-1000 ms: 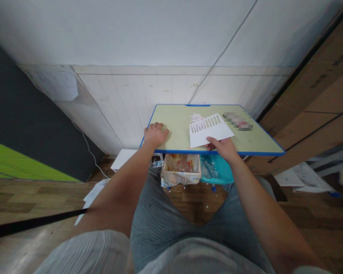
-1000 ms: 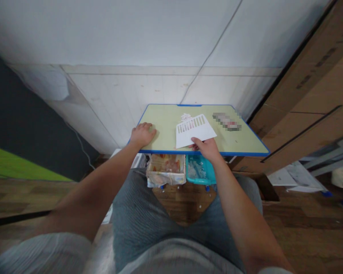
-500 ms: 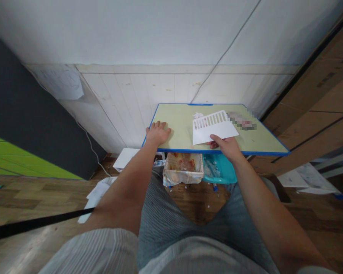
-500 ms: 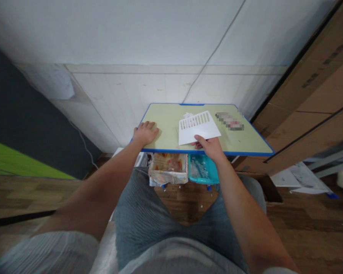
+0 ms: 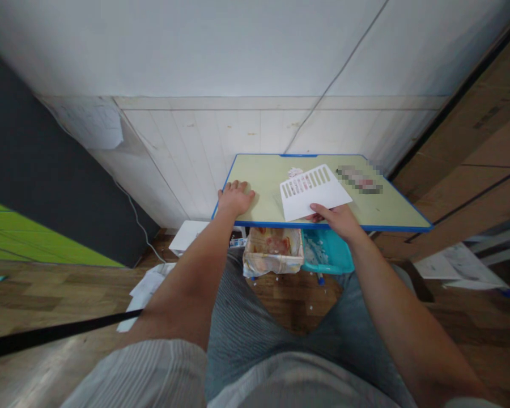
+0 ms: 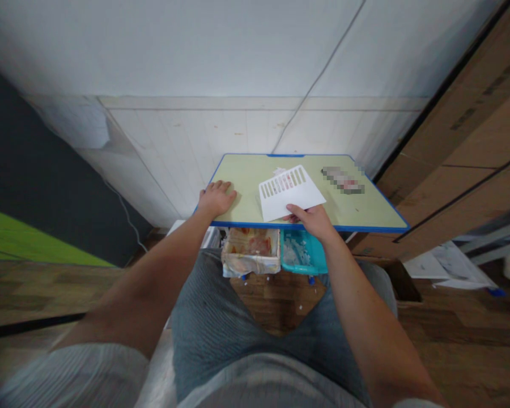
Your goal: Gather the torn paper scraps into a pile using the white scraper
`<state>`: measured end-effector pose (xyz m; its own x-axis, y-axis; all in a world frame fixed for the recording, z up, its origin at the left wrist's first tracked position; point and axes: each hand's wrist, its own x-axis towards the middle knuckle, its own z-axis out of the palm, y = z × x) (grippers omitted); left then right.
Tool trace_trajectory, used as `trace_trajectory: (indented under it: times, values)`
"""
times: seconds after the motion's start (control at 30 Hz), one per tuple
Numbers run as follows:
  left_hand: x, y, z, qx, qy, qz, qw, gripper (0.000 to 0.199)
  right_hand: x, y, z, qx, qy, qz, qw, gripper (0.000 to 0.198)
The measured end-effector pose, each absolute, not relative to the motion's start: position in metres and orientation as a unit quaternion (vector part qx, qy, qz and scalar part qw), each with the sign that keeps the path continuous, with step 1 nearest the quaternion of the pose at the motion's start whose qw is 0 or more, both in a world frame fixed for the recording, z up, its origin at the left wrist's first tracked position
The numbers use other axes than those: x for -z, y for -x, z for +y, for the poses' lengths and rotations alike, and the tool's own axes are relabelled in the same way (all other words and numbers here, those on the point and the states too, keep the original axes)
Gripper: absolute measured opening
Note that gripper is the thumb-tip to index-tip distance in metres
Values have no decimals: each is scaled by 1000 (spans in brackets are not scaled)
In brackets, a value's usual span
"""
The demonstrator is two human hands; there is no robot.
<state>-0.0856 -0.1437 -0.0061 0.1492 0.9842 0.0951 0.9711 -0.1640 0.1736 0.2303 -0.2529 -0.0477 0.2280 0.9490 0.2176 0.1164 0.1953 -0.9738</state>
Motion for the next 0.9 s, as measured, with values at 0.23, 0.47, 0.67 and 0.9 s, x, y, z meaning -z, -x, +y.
trace_trajectory:
  times: [0.23, 0.47, 0.67, 0.9]
  values:
    - [5, 86, -144, -95, -758, 645, 40, 70, 53, -236, -238, -326, 531, -442, 646, 72]
    - [3, 85, -146, -95, -756, 646, 42, 71, 58, -231, -235, -316, 548, -445, 633, 63]
    - [7, 86, -142, -105, -756, 645, 41, 67, 57, -233, -239, -320, 546, -475, 611, 58]
    - [8, 86, -142, -104, -759, 642, 33, 70, 58, -236, -242, -334, 538, -493, 596, 63]
